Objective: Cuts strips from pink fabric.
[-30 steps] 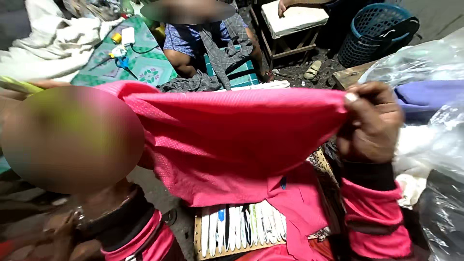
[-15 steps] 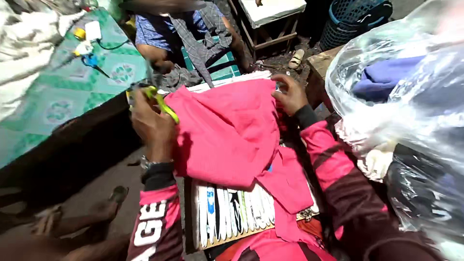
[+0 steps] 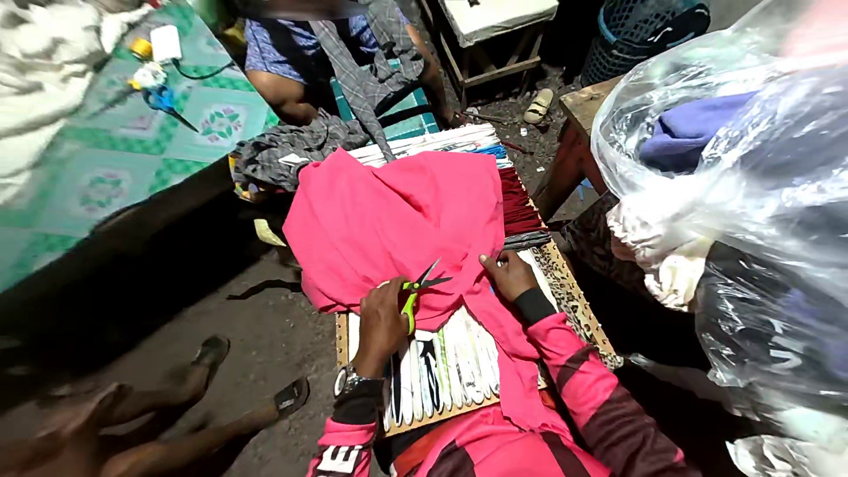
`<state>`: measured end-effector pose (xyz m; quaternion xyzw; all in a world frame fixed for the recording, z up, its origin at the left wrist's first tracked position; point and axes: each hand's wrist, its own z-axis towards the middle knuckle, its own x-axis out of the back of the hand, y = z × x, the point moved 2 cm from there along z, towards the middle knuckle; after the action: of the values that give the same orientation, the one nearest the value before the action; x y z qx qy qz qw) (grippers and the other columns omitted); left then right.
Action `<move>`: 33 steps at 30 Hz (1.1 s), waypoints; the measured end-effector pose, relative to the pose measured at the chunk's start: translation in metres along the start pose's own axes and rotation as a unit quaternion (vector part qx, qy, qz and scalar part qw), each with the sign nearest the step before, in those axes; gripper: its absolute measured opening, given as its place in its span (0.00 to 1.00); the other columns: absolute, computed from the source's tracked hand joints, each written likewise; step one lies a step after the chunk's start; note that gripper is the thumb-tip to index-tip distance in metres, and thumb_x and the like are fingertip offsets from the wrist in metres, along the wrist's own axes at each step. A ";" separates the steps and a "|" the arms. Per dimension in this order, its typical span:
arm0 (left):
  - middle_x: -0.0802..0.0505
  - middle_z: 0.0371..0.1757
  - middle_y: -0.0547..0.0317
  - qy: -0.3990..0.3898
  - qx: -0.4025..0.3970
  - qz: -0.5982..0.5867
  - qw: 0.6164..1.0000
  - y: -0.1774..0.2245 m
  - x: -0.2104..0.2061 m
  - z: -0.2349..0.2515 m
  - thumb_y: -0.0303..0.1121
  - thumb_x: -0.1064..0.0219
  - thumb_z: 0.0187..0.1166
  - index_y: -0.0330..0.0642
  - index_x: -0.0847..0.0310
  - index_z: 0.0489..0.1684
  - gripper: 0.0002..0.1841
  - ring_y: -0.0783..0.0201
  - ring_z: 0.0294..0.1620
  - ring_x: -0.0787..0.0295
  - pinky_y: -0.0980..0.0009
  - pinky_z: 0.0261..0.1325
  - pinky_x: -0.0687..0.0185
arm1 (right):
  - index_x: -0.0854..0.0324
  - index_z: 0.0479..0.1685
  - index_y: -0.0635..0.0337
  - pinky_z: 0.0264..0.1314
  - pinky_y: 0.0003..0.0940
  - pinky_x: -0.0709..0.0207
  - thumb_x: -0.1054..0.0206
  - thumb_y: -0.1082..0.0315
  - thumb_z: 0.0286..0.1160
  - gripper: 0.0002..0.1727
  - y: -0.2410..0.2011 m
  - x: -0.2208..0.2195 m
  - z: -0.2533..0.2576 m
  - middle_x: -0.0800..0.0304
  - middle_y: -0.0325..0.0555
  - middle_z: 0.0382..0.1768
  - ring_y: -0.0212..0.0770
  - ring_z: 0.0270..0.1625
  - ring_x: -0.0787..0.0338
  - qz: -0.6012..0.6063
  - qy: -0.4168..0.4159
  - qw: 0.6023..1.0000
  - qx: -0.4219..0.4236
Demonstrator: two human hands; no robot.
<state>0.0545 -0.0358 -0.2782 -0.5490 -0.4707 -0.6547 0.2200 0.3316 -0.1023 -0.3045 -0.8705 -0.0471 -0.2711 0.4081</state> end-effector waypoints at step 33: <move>0.03 0.41 0.47 -0.489 0.110 -0.501 0.705 0.082 -0.003 -0.080 0.49 0.30 0.81 0.39 0.19 0.67 0.26 0.59 0.28 0.05 0.67 0.20 0.12 | 0.15 0.60 0.59 0.54 0.43 0.11 0.26 0.58 0.78 0.18 0.050 0.001 -0.058 0.05 0.47 0.44 0.40 0.47 0.06 0.328 0.051 0.943 0.040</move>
<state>0.0804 -0.1428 -0.2463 -0.4476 -0.7869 -0.2516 -0.3424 0.3222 -0.1780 -0.3080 -0.8060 0.2509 -0.1644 0.5104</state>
